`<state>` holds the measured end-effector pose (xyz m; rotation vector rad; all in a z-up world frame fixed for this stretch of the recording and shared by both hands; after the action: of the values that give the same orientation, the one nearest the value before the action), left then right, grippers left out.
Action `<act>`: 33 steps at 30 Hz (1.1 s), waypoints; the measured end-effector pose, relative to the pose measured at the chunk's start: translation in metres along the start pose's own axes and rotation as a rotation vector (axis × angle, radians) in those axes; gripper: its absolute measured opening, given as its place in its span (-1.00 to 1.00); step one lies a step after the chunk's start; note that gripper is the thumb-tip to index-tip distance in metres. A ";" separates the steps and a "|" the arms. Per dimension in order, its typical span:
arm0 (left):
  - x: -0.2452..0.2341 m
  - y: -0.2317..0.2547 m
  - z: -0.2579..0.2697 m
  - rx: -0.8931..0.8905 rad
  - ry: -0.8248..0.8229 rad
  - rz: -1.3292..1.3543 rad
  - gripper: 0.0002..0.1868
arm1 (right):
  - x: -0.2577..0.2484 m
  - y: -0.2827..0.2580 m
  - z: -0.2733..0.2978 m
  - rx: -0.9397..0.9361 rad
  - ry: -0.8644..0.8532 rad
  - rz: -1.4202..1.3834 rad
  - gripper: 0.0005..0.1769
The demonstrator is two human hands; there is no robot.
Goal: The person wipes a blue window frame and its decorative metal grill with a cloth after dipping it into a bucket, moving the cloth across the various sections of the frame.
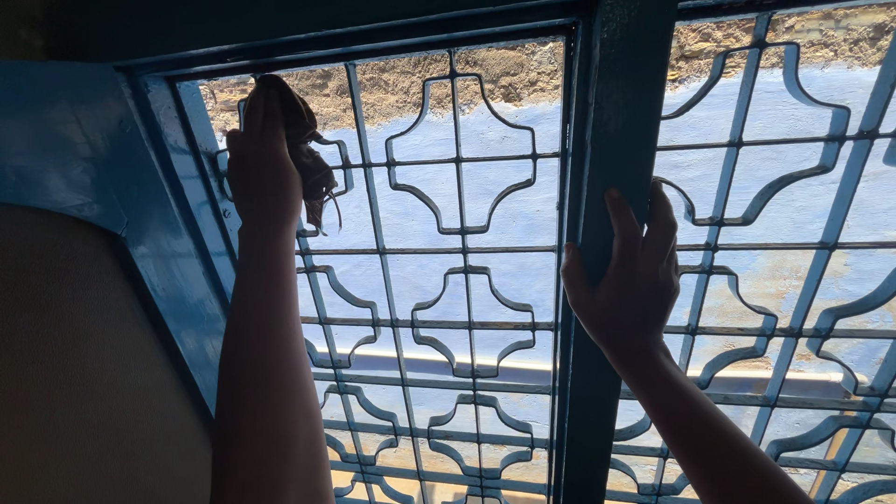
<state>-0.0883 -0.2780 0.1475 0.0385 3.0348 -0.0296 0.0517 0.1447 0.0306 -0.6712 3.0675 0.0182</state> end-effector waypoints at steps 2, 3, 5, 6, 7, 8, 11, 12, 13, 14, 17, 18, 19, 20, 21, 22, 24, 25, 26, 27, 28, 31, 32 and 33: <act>-0.001 -0.017 0.011 -0.016 0.101 0.026 -0.53 | -0.002 -0.003 -0.001 -0.022 0.017 0.012 -0.18; -0.007 -0.031 0.019 -0.023 0.164 0.037 -0.57 | -0.003 -0.004 -0.001 -0.031 0.024 0.021 -0.17; -0.019 -0.056 0.035 -0.044 0.254 0.078 -0.60 | -0.001 -0.002 -0.001 -0.015 0.014 0.000 -0.18; -0.026 -0.067 0.042 -0.059 0.281 0.108 -0.60 | 0.000 -0.001 -0.001 -0.006 0.005 -0.011 -0.19; -0.032 -0.071 0.043 -0.071 0.310 0.138 -0.60 | 0.000 -0.001 -0.001 -0.014 0.011 -0.004 -0.19; -0.033 -0.075 0.043 -0.124 0.318 0.245 -0.59 | 0.000 -0.002 -0.002 -0.022 0.016 0.003 -0.19; -0.030 -0.078 0.041 -0.255 0.340 0.418 -0.65 | 0.001 -0.001 0.000 -0.004 -0.003 -0.002 -0.19; -0.027 -0.077 0.033 -0.271 0.359 0.379 -0.73 | 0.001 0.000 0.000 0.007 -0.012 -0.009 -0.20; -0.023 -0.076 0.022 -0.284 0.386 0.342 -0.80 | 0.001 -0.001 -0.001 -0.002 -0.010 -0.013 -0.20; -0.021 -0.075 0.012 -0.257 0.416 0.323 -0.83 | 0.001 -0.002 -0.001 -0.011 -0.008 -0.016 -0.20; -0.003 -0.067 -0.013 -0.163 0.426 0.261 -0.83 | 0.001 -0.002 -0.001 -0.023 -0.007 -0.011 -0.19; 0.008 -0.059 -0.023 -0.122 0.384 0.236 -0.83 | 0.001 -0.001 -0.001 -0.025 -0.006 -0.008 -0.19; 0.014 -0.054 -0.029 -0.081 0.341 0.210 -0.83 | 0.001 -0.001 -0.001 -0.029 -0.004 -0.014 -0.19; 0.021 -0.055 -0.032 -0.091 0.266 0.230 -0.82 | 0.001 -0.001 -0.001 -0.033 -0.003 -0.020 -0.19; 0.025 -0.055 -0.035 -0.099 0.189 0.250 -0.81 | 0.001 -0.001 0.000 -0.035 -0.002 -0.026 -0.18; 0.028 -0.055 -0.038 -0.106 0.111 0.270 -0.80 | 0.002 -0.001 0.001 -0.030 -0.006 -0.023 -0.18; 0.020 -0.055 -0.040 -0.027 0.055 0.280 -0.71 | 0.002 -0.001 0.000 -0.029 -0.017 -0.018 -0.17; 0.015 -0.054 -0.042 0.017 0.024 0.284 -0.67 | 0.002 -0.001 0.000 -0.021 -0.023 -0.024 -0.17; 0.013 -0.055 -0.045 0.008 -0.018 0.271 -0.68 | 0.003 0.000 0.000 -0.013 -0.028 -0.030 -0.17; 0.013 -0.055 -0.048 -0.002 -0.061 0.260 -0.69 | 0.004 0.001 0.000 -0.006 -0.036 -0.035 -0.17; 0.012 -0.055 -0.052 -0.013 -0.105 0.248 -0.70 | 0.003 0.000 0.001 -0.010 -0.036 -0.029 -0.17; 0.021 -0.066 -0.059 -0.210 -0.301 0.287 -0.66 | 0.004 0.000 0.001 -0.018 -0.032 -0.025 -0.17; 0.024 -0.071 -0.056 -0.327 -0.305 0.443 -0.62 | 0.004 0.001 0.001 -0.014 -0.035 -0.032 -0.17; 0.030 -0.076 -0.051 -0.444 -0.311 0.595 -0.57 | 0.005 0.001 0.002 -0.007 -0.039 -0.042 -0.17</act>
<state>-0.1257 -0.3519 0.1959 0.8022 2.5338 0.6140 0.0469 0.1435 0.0284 -0.7262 3.0173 0.0419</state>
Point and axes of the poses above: each hand's wrist, its own z-axis away from the middle knuckle, its own x-axis out of the palm, y = z × x, the point moved 8 cm from there along -z, towards the middle knuckle, and after that the axes turned 3 degrees about -z, right-handed, at the moved point
